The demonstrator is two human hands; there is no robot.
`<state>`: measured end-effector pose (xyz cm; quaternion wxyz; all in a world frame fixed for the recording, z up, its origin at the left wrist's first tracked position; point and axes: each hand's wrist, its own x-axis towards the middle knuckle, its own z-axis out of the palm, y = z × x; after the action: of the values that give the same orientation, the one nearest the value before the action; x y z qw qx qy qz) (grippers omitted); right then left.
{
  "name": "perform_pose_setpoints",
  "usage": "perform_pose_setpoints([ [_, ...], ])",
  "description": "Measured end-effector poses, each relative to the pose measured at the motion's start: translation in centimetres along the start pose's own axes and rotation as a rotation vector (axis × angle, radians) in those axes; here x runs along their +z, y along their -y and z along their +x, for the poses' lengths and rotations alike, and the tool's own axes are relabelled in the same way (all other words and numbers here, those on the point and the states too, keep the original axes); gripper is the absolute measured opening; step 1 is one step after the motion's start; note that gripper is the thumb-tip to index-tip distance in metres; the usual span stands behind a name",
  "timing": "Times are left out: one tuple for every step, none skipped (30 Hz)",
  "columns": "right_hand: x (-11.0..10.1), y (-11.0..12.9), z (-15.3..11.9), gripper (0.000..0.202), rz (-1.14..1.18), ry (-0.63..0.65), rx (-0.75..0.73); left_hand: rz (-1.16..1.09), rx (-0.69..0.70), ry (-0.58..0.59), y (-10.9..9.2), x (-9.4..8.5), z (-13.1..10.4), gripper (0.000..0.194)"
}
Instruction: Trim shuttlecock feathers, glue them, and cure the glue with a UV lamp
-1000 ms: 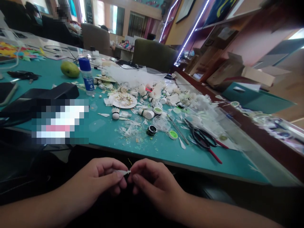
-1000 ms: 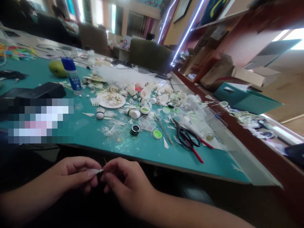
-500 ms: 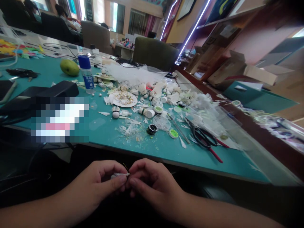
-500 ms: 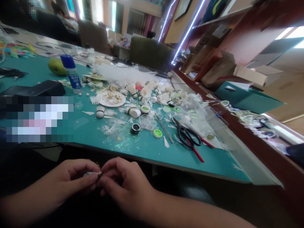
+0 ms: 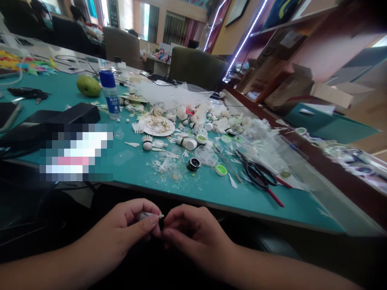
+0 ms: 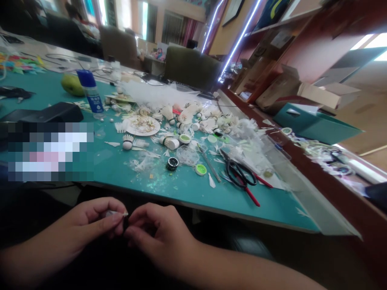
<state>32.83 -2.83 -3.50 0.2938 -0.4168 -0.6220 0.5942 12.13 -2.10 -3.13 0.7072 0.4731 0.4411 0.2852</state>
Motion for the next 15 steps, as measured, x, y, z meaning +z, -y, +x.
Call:
perform_pose_setpoints([
  [0.01,0.0,0.0,0.018,0.007,0.008,-0.002,-0.008,0.014,-0.009,0.05,-0.02,-0.01,0.018],
  [0.03,-0.02,-0.01,0.017,0.014,0.018,0.0,-0.011,0.029,-0.021,0.12,-0.04,-0.01,0.018],
  [0.05,-0.08,0.0,0.017,0.018,0.027,0.0,-0.012,0.04,-0.029,0.18,-0.06,-0.01,0.018],
  [0.07,-0.15,0.0,0.017,0.019,0.033,0.0,-0.012,0.044,-0.032,0.22,-0.07,0.0,0.018],
  [0.09,-0.23,0.01,0.016,0.02,0.038,-0.003,-0.012,0.039,-0.028,0.23,-0.06,0.01,0.019],
  [0.1,-0.31,0.01,0.016,0.022,0.041,-0.008,-0.014,0.029,-0.019,0.22,-0.04,0.02,0.019],
  [0.1,-0.38,0.02,0.015,0.022,0.041,-0.015,-0.018,0.017,-0.011,0.17,0.0,0.02,0.02],
  [0.09,-0.42,0.03,0.015,0.023,0.042,-0.018,-0.023,0.008,-0.004,0.09,0.06,0.01,0.02],
  [0.08,-0.43,0.03,0.015,0.02,0.043,-0.02,-0.026,0.002,-0.002,0.0,0.12,0.0,0.02],
  [0.06,-0.41,0.03,0.016,0.013,0.041,-0.018,-0.026,-0.001,-0.005,-0.09,0.17,-0.01,0.02],
  [0.05,-0.37,0.03,0.016,0.005,0.04,-0.018,-0.027,-0.002,-0.008,-0.16,0.22,-0.02,0.02],
  [0.04,-0.3,0.02,0.017,-0.006,0.04,-0.02,-0.031,-0.002,-0.011,-0.21,0.24,-0.03,0.02],
  [0.03,-0.22,0.02,0.017,-0.018,0.041,-0.024,-0.035,-0.004,-0.015,-0.22,0.23,-0.03,0.02],
  [0.02,-0.13,0.02,0.017,-0.037,0.042,-0.031,-0.037,-0.005,-0.019,-0.21,0.19,-0.04,0.02],
  [0.01,-0.04,0.02,0.017,-0.063,0.043,-0.038,-0.032,-0.002,-0.022,-0.19,0.12,-0.05,0.019],
])
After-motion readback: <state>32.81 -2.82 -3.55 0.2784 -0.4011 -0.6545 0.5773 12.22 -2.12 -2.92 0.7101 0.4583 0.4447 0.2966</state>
